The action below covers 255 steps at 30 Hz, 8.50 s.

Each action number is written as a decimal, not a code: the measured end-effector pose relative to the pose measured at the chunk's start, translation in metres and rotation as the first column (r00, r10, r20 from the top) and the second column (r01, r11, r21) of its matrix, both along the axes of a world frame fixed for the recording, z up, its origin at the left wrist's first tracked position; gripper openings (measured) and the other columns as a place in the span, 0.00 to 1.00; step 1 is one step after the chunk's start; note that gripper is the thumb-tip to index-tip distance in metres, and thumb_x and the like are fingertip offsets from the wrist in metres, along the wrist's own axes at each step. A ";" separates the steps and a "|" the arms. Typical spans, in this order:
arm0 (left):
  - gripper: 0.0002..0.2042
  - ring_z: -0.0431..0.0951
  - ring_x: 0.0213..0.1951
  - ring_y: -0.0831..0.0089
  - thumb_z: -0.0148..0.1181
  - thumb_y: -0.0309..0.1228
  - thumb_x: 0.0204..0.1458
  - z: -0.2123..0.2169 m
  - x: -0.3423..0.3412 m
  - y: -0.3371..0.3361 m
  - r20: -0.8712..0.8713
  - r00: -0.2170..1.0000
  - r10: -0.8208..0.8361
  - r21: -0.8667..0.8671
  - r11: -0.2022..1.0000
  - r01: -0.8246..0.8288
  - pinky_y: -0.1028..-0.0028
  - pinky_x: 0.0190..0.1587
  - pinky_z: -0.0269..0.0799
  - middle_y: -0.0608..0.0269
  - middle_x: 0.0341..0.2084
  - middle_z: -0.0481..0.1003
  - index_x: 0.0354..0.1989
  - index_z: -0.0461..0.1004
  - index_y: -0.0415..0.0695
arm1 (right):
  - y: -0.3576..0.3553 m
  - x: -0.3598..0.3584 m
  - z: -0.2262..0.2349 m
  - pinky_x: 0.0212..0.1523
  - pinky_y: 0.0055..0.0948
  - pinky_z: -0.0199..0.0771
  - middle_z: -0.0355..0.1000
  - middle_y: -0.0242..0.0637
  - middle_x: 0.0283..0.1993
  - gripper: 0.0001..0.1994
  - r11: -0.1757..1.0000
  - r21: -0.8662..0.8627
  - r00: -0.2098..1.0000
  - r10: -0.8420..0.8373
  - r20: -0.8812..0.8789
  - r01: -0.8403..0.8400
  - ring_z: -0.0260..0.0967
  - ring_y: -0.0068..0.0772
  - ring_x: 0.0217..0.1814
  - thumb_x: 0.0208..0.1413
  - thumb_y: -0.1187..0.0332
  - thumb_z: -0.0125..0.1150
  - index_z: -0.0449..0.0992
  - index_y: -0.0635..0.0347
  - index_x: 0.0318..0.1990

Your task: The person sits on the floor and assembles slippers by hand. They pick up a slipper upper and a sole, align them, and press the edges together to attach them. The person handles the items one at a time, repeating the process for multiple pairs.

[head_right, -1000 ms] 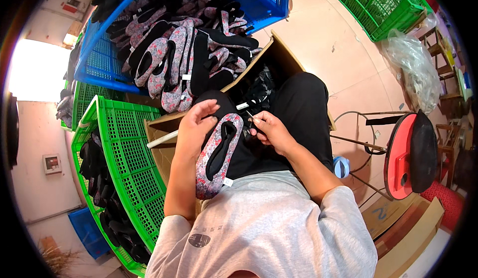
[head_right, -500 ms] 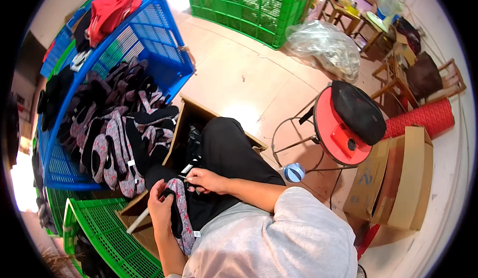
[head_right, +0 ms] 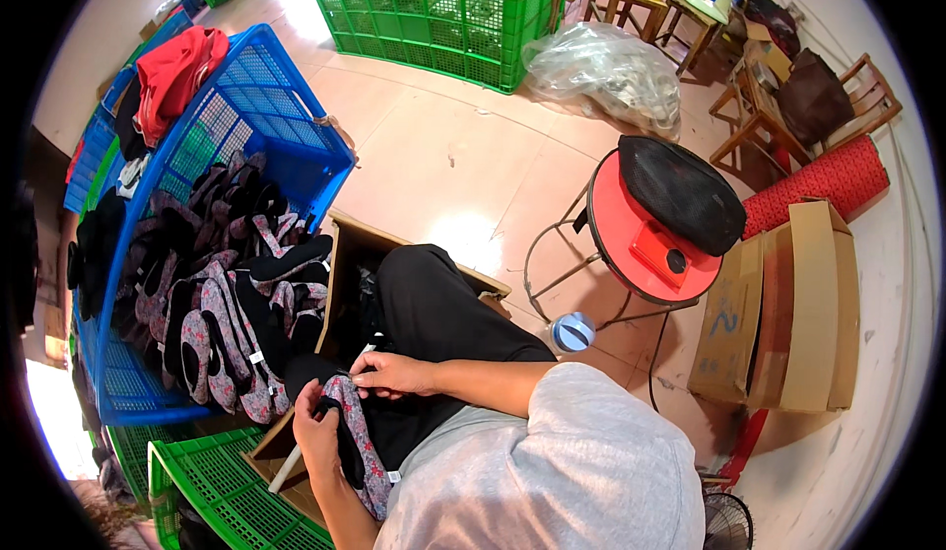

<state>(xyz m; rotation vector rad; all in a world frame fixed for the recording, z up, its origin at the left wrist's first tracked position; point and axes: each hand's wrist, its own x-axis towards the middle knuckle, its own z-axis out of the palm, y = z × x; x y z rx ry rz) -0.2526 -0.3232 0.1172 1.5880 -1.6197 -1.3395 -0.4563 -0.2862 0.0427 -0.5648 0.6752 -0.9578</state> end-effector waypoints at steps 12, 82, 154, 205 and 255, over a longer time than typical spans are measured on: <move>0.32 0.71 0.57 0.54 0.58 0.15 0.37 0.004 -0.011 0.007 0.335 0.924 -0.186 -0.326 0.897 0.299 0.65 0.62 0.63 0.50 0.52 0.71 0.58 0.68 0.36 | -0.003 0.005 0.009 0.48 0.31 0.71 0.73 0.43 0.47 0.28 0.983 -0.185 0.834 -0.093 -0.544 -0.012 0.72 0.33 0.46 0.53 0.52 0.68 0.69 0.60 0.54; 0.30 0.67 0.59 0.48 0.60 0.18 0.40 -0.002 -0.026 0.019 0.570 0.821 -0.007 -0.387 0.880 0.276 0.58 0.62 0.61 0.48 0.54 0.70 0.58 0.66 0.38 | -0.011 0.034 0.027 0.61 0.40 0.67 0.70 0.57 0.57 0.40 0.978 -0.137 0.588 -0.017 -0.809 -0.159 0.68 0.54 0.60 0.48 0.48 0.65 0.63 0.63 0.65; 0.28 0.68 0.57 0.48 0.59 0.17 0.38 -0.006 -0.027 0.019 0.560 0.828 0.015 -0.398 0.882 0.253 0.58 0.60 0.63 0.49 0.52 0.72 0.55 0.68 0.39 | -0.013 0.032 0.033 0.63 0.40 0.65 0.67 0.57 0.61 0.40 0.974 -0.095 0.570 0.041 -0.821 -0.207 0.66 0.53 0.63 0.50 0.48 0.62 0.60 0.62 0.67; 0.27 0.72 0.45 0.49 0.61 0.17 0.31 0.029 -0.010 -0.012 0.383 0.905 0.185 -0.748 0.638 0.186 0.60 0.50 0.70 0.47 0.43 0.72 0.49 0.72 0.32 | -0.055 0.025 0.082 0.42 0.42 0.75 0.78 0.42 0.42 0.18 0.630 -0.754 0.460 -0.622 -0.633 -0.186 0.74 0.52 0.41 0.48 0.72 0.66 0.76 0.57 0.49; 0.17 0.80 0.44 0.69 0.60 0.38 0.60 0.035 0.016 0.044 -0.830 0.201 0.520 0.548 0.827 0.125 0.65 0.49 0.79 0.65 0.44 0.79 0.54 0.72 0.45 | -0.032 0.063 0.046 0.41 0.17 0.71 0.72 0.22 0.36 0.01 0.985 -0.147 0.990 0.068 -0.122 -0.086 0.67 0.10 0.37 0.64 0.73 0.56 0.74 0.57 0.40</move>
